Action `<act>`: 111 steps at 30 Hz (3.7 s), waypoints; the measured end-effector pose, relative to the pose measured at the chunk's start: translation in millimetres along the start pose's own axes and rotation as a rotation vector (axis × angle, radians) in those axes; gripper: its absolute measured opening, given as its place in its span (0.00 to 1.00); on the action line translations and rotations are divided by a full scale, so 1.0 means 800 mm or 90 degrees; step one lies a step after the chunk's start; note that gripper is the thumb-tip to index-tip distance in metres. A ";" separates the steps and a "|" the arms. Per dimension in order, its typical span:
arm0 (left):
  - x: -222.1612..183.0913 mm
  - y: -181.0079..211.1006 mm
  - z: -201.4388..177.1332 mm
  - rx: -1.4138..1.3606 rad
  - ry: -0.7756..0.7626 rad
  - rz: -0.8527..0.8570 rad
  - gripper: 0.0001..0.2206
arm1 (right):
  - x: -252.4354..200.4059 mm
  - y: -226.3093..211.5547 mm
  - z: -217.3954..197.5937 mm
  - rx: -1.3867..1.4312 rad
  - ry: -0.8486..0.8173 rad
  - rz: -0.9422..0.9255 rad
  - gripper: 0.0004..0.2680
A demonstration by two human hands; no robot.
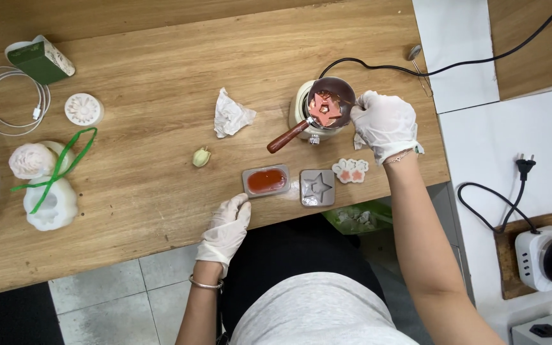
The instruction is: The person is preparing wax shapes by pouring melted wax into molds and removing them once cooled.
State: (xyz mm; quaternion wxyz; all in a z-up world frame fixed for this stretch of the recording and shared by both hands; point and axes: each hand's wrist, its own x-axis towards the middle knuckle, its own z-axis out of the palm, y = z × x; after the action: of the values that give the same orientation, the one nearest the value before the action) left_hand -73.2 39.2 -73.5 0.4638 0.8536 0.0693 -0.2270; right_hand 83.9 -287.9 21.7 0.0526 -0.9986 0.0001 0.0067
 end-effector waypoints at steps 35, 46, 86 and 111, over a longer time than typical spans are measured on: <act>0.014 0.005 -0.018 0.113 -0.030 -0.040 0.21 | 0.008 -0.014 -0.015 -0.004 -0.080 -0.003 0.08; 0.016 0.037 -0.030 0.153 -0.059 -0.067 0.21 | 0.011 -0.015 -0.017 -0.050 -0.088 -0.025 0.08; -0.008 0.093 -0.022 0.336 -0.208 -0.186 0.27 | -0.014 0.240 0.157 0.480 -0.085 0.600 0.16; 0.073 0.235 0.036 -0.672 -0.157 0.082 0.14 | -0.090 -0.046 -0.080 0.991 0.152 0.189 0.14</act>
State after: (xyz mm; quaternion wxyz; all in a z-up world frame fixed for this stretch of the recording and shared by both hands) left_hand 31.2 -95.4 29.1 0.8471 0.4743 0.0664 -0.2304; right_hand 12.8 -258.1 89.8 0.7323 -0.6589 0.1434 -0.0954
